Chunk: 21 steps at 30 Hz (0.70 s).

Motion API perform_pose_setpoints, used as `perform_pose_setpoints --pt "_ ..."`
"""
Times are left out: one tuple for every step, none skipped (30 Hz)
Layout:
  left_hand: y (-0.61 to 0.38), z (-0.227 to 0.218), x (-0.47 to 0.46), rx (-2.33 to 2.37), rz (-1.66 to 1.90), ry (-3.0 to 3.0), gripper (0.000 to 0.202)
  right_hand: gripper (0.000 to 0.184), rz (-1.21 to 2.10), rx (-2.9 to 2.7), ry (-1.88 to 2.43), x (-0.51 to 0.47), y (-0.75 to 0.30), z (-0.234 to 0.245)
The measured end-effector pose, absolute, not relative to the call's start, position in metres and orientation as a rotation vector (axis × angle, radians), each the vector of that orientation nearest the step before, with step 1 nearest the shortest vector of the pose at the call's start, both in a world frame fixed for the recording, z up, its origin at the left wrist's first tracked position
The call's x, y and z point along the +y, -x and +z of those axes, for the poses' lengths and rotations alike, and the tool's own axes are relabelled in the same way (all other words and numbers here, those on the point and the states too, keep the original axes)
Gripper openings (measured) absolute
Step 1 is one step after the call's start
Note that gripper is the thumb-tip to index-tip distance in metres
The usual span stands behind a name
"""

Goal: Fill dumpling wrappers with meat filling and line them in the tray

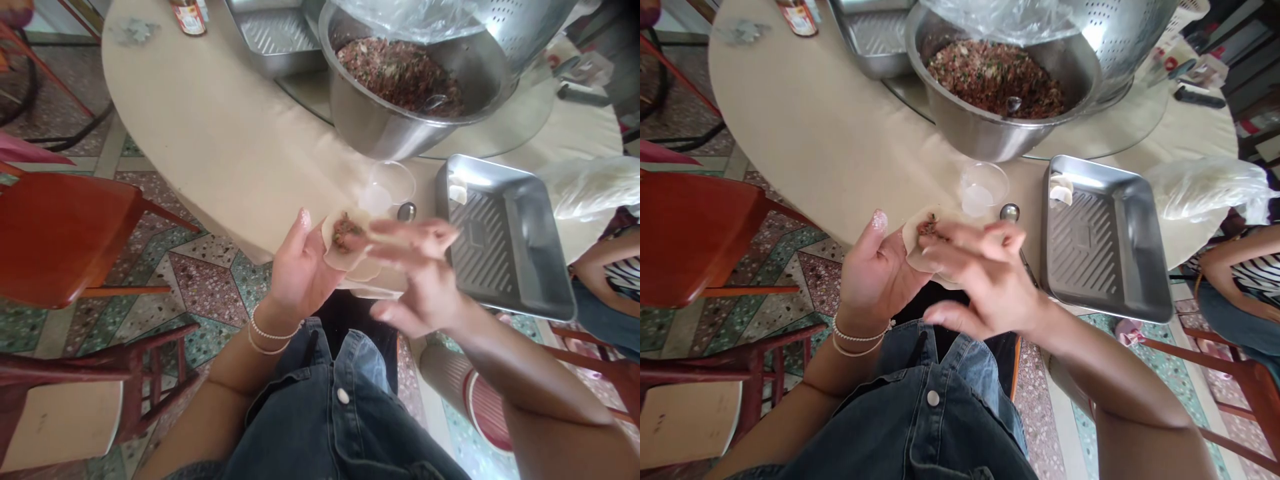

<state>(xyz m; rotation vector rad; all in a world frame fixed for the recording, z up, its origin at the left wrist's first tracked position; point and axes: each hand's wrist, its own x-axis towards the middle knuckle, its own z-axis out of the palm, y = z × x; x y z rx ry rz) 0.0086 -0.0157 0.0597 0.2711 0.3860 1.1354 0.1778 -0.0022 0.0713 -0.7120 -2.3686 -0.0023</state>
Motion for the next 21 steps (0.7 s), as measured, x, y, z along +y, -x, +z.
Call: perform_pose_setpoints --pt "-0.008 0.059 -0.016 0.396 1.152 -0.277 0.064 0.047 -0.04 -2.339 0.834 0.003 -0.18 0.074" --pt "-0.007 0.059 -0.015 0.409 1.166 -0.284 0.064 0.05 -0.071 -2.319 0.982 0.011 -0.181 0.077" --pt "-0.006 0.058 -0.015 0.423 1.175 -0.29 0.065 0.054 -0.086 -2.317 1.132 0.019 -0.182 0.079" --pt "-0.005 0.057 -0.015 0.438 1.184 -0.295 0.065 0.059 -0.076 -2.34 1.26 0.028 -0.182 0.079" --pt "-0.004 0.057 -0.015 0.451 1.193 -0.3 0.065 0.063 -0.049 -2.382 1.354 0.038 -0.182 0.079" --pt "-0.003 0.056 -0.015 0.461 1.2 -0.305 0.065 0.066 -0.012 -2.434 1.42 0.046 -0.181 0.078" --pt "-0.003 0.056 -0.015 0.467 1.208 -0.312 0.065 0.069 0.031 -2.494 1.463 0.054 -0.181 0.076" --pt "-0.002 0.056 -0.015 0.47 1.212 -0.32 0.065 0.07 0.061 -2.541 1.481 0.059 -0.18 0.076" --pt "-0.001 0.057 -0.015 0.468 1.213 -0.327 0.066 0.071 0.075 -2.569 1.484 0.062 -0.18 0.076" --pt "-0.001 0.057 -0.015 0.462 1.216 -0.33 0.067 0.07 0.072 -2.571 1.474 0.062 -0.18 0.077" --pt "-0.001 0.058 -0.016 0.454 1.221 -0.328 0.067 0.07 0.054 -2.549 1.452 0.059 -0.18 0.079" --pt "0.0 0.059 -0.016 0.446 1.228 -0.32 0.068 0.068 0.025 -2.509 1.416 0.054 -0.18 0.082" --pt "0.0 0.06 -0.017 0.44 1.236 -0.305 0.068 0.067 -0.011 -2.457 1.358 0.046 -0.18 0.085" --pt "0.0 0.061 -0.018 0.433 1.242 -0.29 0.067 0.064 -0.047 -2.41 1.278 0.036 -0.179 0.087" --pt "-0.001 0.063 -0.018 0.424 1.245 -0.276 0.067 0.061 -0.079 -2.382 1.173 0.026 -0.177 0.089" --pt "-0.001 0.064 -0.018 0.416 1.243 -0.266 0.067 0.059 -0.102 -2.379 1.047 0.015 -0.175 0.089" --pt "-0.002 0.066 -0.019 0.41 1.231 -0.257 0.068 0.056 -0.113 -2.4 0.922 0.006 -0.173 0.087" --pt "-0.003 0.067 -0.019 0.404 1.211 -0.252 0.069 0.054 -0.116 -2.431 0.815 -0.003 -0.171 0.084" --pt "-0.003 0.068 -0.02 0.4 1.187 -0.248 0.07 0.052 -0.11 -2.464 0.743 -0.011 -0.169 0.08" --pt "-0.004 0.069 -0.02 0.399 1.161 -0.246 0.07 0.049 -0.098 -2.486 0.706 -0.016 -0.168 0.076" --pt "-0.004 0.069 -0.021 0.401 1.14 -0.241 0.07 0.044 -0.084 -2.489 0.692 -0.02 -0.167 0.071"
